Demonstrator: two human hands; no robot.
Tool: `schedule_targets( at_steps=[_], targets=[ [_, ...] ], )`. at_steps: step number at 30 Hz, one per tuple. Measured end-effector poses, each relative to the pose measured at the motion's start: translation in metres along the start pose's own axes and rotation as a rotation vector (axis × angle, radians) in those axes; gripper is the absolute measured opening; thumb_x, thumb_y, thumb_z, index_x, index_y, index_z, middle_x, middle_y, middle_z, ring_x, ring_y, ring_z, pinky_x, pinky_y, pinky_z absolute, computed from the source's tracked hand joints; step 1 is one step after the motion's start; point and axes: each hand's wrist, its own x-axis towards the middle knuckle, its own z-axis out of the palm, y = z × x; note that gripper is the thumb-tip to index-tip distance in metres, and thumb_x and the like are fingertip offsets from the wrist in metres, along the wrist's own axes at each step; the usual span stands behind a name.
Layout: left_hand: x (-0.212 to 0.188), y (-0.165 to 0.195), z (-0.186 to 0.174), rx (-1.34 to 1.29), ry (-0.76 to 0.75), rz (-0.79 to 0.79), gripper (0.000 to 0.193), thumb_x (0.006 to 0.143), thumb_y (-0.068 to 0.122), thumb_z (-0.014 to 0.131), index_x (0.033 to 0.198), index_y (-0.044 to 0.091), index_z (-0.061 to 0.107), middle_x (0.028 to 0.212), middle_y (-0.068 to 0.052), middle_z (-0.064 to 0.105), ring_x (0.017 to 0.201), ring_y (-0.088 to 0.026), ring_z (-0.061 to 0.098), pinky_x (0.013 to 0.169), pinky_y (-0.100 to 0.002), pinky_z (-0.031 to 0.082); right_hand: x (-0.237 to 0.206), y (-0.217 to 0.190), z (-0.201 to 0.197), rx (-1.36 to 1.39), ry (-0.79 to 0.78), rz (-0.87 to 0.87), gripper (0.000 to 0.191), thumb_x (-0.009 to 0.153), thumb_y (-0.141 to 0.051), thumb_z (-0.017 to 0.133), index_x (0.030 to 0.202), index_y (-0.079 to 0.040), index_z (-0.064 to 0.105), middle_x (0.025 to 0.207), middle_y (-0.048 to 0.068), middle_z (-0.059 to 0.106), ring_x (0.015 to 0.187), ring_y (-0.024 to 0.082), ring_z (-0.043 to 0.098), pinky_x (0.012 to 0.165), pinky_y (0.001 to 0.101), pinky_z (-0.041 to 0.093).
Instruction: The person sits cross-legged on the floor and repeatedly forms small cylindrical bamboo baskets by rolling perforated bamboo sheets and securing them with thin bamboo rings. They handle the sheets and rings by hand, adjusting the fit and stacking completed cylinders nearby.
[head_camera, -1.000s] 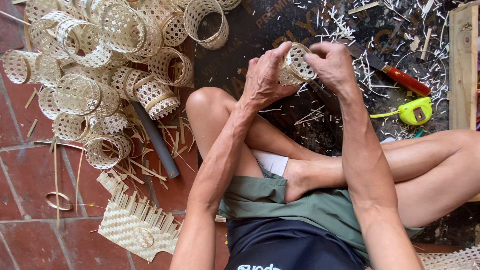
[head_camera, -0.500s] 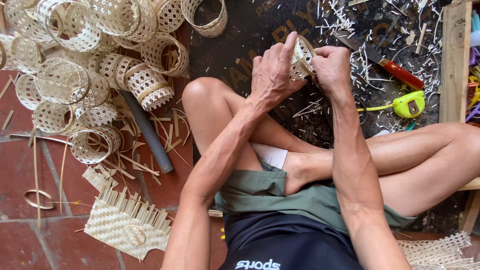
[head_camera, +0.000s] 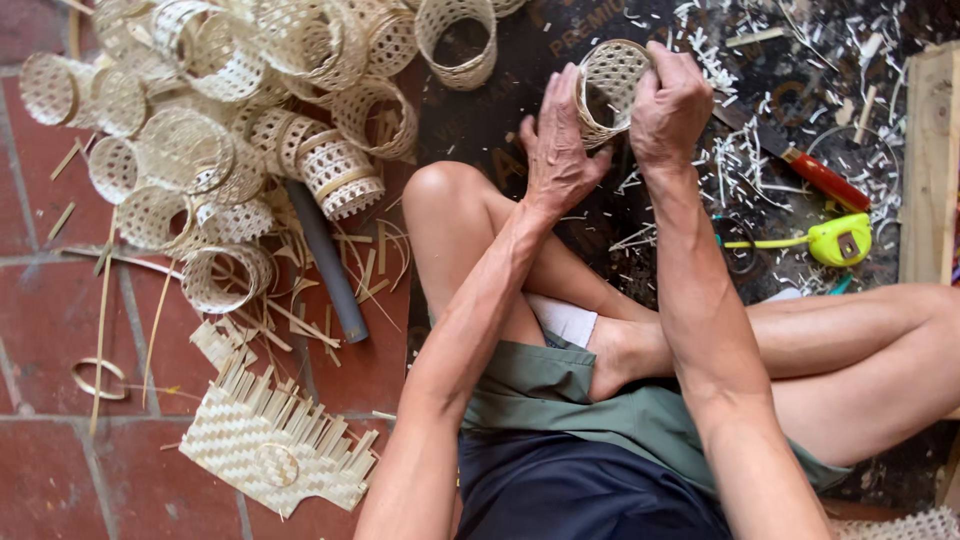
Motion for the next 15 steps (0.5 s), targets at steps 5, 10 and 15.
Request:
schedule_targets(
  at_steps=[5,10,15],
  targets=[
    [0.008,-0.023,0.001,-1.051,0.002,-0.57,0.052,0.101,0.014,0.071,0.148,-0.002,0.055,0.14,-0.015,0.065,0.128,-0.021,0.06,0.107,-0.03,0.049,0.003,0.01,0.011,-0.035,-0.043,-0.293,0.025,0.096,0.009,0.066,0.118,0.002,0.074,0.1,0.015,0.075,0.09,0.027,0.072,0.083,0.0378,0.058],
    [0.023,-0.015,0.006,-0.488,0.107,-0.399,0.036,0.107,0.021,0.063,0.135,0.001,0.073,0.107,-0.006,0.063,0.099,-0.014,0.059,0.093,-0.026,0.05,-0.007,0.009,0.012,-0.023,-0.047,-0.303,0.021,0.097,0.006,0.07,0.118,0.003,0.075,0.097,0.013,0.075,0.086,0.026,0.072,0.077,0.0368,0.057],
    [0.036,-0.022,0.014,-0.856,0.146,-0.396,0.03,0.11,0.018,0.059,0.124,-0.004,0.073,0.13,-0.007,0.067,0.117,-0.015,0.063,0.105,-0.028,0.05,-0.008,0.005,0.009,0.347,-0.022,-0.102,0.014,0.103,0.005,0.071,0.115,0.0,0.076,0.105,0.016,0.069,0.085,0.021,0.072,0.068,0.0296,0.062]
  ],
)
